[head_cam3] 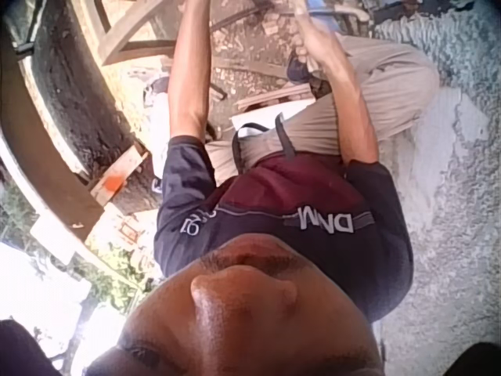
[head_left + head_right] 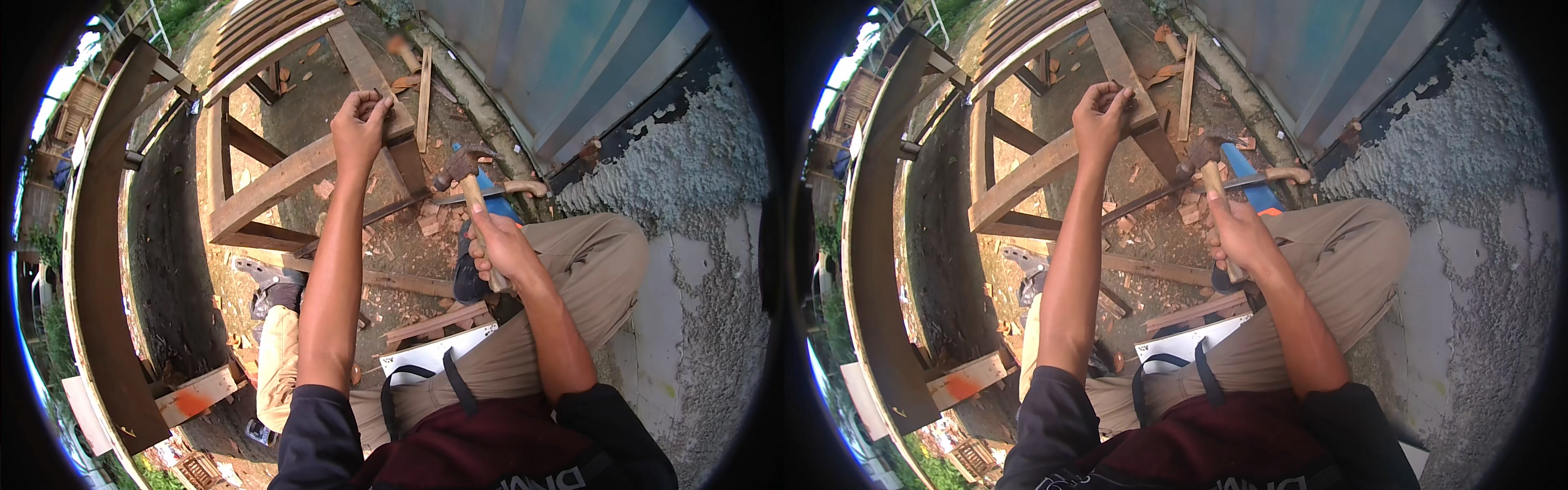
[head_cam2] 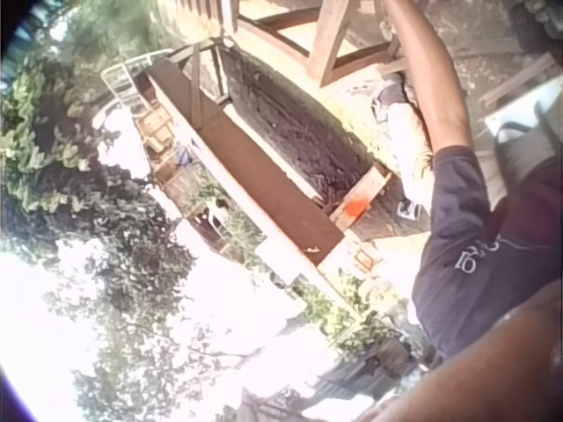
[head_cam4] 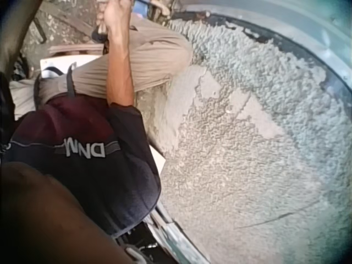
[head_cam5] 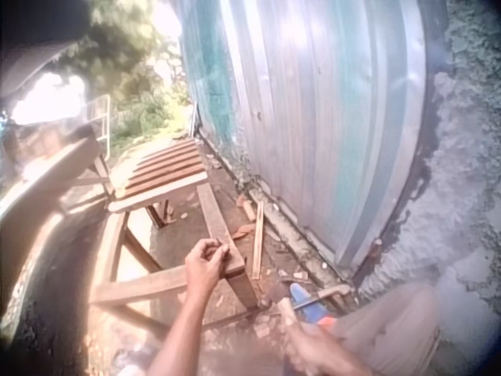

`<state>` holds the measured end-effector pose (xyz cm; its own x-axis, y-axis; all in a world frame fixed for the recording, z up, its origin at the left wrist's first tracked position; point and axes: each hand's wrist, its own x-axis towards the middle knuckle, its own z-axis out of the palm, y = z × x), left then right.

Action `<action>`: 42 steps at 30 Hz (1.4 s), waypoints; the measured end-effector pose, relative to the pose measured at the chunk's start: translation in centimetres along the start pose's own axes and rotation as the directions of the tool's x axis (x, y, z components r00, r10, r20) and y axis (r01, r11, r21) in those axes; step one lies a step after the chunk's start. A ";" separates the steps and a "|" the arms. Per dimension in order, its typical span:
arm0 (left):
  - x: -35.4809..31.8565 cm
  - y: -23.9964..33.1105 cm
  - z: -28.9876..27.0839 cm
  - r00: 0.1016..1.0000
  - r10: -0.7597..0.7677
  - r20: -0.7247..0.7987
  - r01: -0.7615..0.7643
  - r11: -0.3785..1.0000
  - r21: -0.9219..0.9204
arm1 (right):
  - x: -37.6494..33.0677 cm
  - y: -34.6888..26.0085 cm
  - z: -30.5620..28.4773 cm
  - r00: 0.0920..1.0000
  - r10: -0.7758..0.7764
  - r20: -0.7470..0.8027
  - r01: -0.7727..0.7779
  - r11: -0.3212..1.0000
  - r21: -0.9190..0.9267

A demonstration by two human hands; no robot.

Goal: The person sits on the ground and uses a hammer to drive nails into a wooden frame, securing slats to the structure. The person repeatedly positions nails and strikes them with the hammer to fasten the pieces together.

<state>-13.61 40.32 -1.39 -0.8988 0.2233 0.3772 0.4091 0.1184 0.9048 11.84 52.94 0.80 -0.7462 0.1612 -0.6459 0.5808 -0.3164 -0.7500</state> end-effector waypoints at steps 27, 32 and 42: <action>0.2 0.3 0.0 0.997 -0.054 0.056 0.055 0.998 -0.015 | 0.4 0.5 0.5 0.999 0.034 0.000 -0.034 0.999 -0.039; 0.2 -0.3 0.1 0.998 -0.036 0.048 0.038 0.998 -0.041 | 0.2 0.3 0.8 0.999 0.048 0.002 -0.048 0.999 -0.021; 0.7 -0.7 -2.3 0.990 -0.140 -0.006 0.128 0.917 -0.377 | 0.4 0.6 0.7 0.999 0.045 -0.001 -0.045 0.998 -0.045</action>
<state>-14.88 38.19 -1.31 -0.9481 0.1992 0.2478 0.2012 -0.2275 0.9528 11.66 52.19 0.19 -0.7189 0.1478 -0.6793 0.6280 -0.2810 -0.7257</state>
